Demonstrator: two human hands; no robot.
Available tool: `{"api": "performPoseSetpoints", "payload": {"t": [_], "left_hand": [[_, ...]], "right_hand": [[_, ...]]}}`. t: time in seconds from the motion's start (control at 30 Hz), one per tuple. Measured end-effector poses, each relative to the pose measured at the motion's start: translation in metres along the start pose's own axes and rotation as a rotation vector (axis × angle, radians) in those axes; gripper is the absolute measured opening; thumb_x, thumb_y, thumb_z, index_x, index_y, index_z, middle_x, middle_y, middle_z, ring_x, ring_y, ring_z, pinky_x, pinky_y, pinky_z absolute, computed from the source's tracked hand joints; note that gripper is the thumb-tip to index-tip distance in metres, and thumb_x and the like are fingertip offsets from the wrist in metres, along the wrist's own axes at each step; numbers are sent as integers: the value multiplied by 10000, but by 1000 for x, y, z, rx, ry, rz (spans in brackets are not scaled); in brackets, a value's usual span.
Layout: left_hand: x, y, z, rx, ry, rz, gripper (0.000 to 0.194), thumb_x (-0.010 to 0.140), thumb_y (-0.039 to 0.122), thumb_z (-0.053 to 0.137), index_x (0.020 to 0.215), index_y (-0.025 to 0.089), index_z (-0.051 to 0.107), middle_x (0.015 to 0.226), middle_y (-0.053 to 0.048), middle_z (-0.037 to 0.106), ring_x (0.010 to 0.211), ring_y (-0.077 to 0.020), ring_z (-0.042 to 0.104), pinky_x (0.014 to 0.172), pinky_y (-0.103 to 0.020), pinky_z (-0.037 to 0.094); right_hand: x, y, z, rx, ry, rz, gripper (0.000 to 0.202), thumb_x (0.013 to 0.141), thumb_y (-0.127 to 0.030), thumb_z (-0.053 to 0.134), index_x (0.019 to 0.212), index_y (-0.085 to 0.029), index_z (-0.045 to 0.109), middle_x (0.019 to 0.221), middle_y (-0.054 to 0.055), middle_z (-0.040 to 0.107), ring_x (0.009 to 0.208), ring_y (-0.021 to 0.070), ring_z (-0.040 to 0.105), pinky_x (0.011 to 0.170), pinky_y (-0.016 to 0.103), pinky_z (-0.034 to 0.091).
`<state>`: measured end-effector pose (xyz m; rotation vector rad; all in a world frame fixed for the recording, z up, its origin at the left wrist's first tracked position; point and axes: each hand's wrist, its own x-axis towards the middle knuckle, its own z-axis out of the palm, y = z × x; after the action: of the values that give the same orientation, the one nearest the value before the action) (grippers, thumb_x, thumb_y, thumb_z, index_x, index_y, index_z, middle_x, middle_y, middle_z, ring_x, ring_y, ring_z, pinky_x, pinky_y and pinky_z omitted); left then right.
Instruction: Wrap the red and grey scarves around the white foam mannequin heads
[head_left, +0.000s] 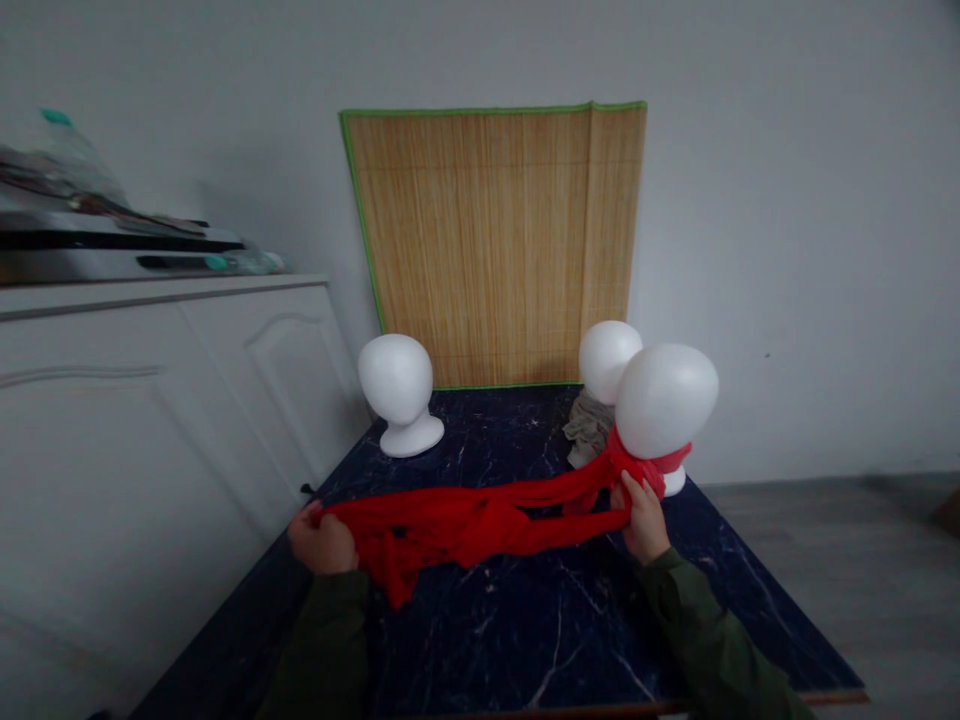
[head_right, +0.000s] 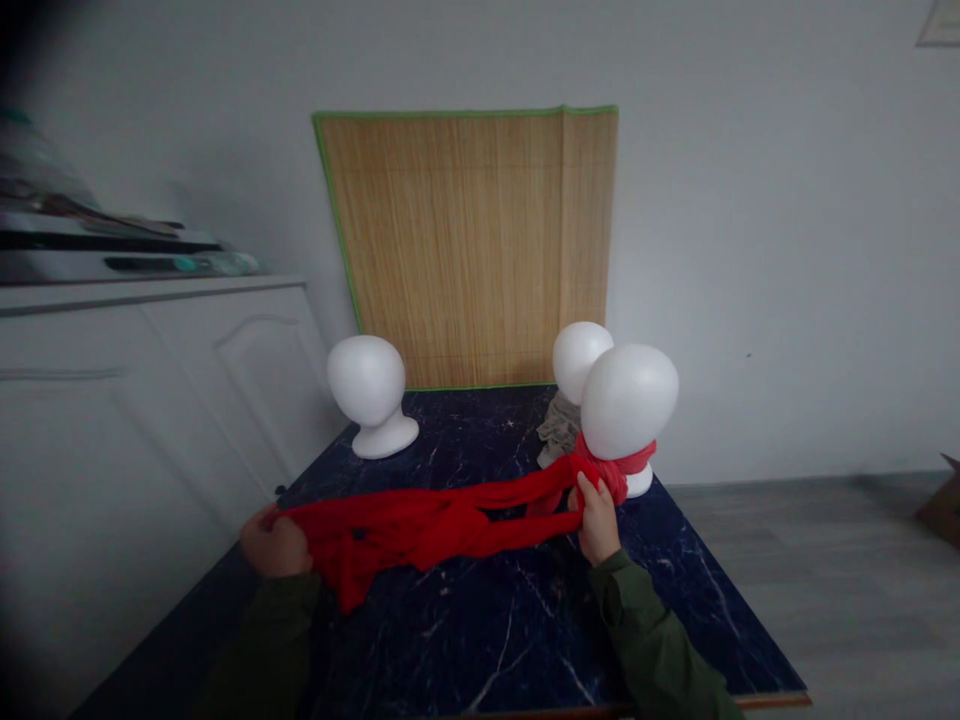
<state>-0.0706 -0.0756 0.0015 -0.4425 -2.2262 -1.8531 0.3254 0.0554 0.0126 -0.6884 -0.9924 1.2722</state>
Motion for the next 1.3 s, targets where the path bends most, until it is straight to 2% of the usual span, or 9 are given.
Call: {"api": "performPoseSetpoints", "payload": {"t": [0.13, 0.23, 0.33, 0.43, 0.57, 0.73, 0.8, 1.0, 1.3], "left_hand": [[-31, 13, 10, -25, -105, 236, 355, 675, 231, 501, 1016, 139, 532, 1037, -93, 554, 997, -250, 513, 912, -413, 391], [-75, 35, 22, -41, -506, 540, 339, 735, 287, 501, 1046, 154, 526, 1049, -100, 569, 1003, -239, 525, 906, -410, 403], [-119, 68, 36, -43, -867, 761, 598, 689, 290, 581, 1240, 152, 392, 1261, -126, 457, 1169, -245, 417, 1003, -409, 311], [-150, 104, 48, -110, -1220, 810, 785, 593, 270, 666, 1295, 154, 335, 1362, -139, 353, 1248, -269, 316, 1046, -433, 219], [-162, 146, 54, -229, -1579, 697, 296, 720, 316, 545, 971, 168, 599, 1064, -76, 621, 1004, -245, 540, 944, -426, 344], [-125, 203, 32, -687, -1494, 71, 287, 807, 361, 409, 821, 124, 570, 613, -22, 612, 588, -142, 573, 596, -268, 469], [-103, 229, 16, -817, -1576, -113, 315, 824, 351, 363, 699, 127, 547, 425, 15, 492, 396, -99, 466, 470, -236, 440], [-64, 278, -11, -871, -1635, -181, 353, 867, 223, 267, 546, 164, 404, 368, 58, 326, 273, -31, 263, 307, -137, 239], [-69, 312, -29, -1010, -1469, -63, 398, 881, 253, 206, 945, 121, 575, 711, -31, 644, 713, -147, 630, 623, -262, 507]], "right_hand": [[-19, -7, -2, 58, -190, 79, 313, 744, -375, 587, 589, -207, 374, 436, -81, 313, 394, 73, 238, 399, 229, 187], [-40, -19, 5, 6, -392, 150, 272, 770, -373, 571, 630, -183, 435, 437, -79, 334, 397, 59, 251, 403, 212, 182], [-57, -48, 18, -85, -672, 187, 240, 774, -388, 567, 797, -152, 530, 460, -81, 347, 396, 48, 241, 396, 198, 159], [-63, -93, 32, -142, -912, 89, 224, 762, -357, 588, 787, -136, 560, 520, -54, 398, 427, 45, 276, 409, 193, 181], [-52, -155, 42, -107, -889, -120, 192, 757, -333, 593, 748, -146, 547, 496, -50, 415, 414, 55, 297, 403, 197, 197], [-21, -198, 44, -11, -720, -238, 156, 797, -295, 535, 710, -167, 512, 419, -74, 342, 374, 66, 272, 398, 207, 229], [-10, -202, 48, 0, -699, -232, 182, 796, -284, 534, 665, -164, 499, 432, -69, 337, 386, 66, 294, 403, 205, 245], [13, -207, 78, 96, -674, -104, 309, 779, -394, 529, 587, -174, 429, 514, -53, 356, 429, 61, 326, 393, 187, 273], [22, -253, 152, -206, -778, -258, 291, 837, -338, 480, 610, -181, 388, 492, -76, 374, 399, 40, 336, 381, 162, 281]]}}
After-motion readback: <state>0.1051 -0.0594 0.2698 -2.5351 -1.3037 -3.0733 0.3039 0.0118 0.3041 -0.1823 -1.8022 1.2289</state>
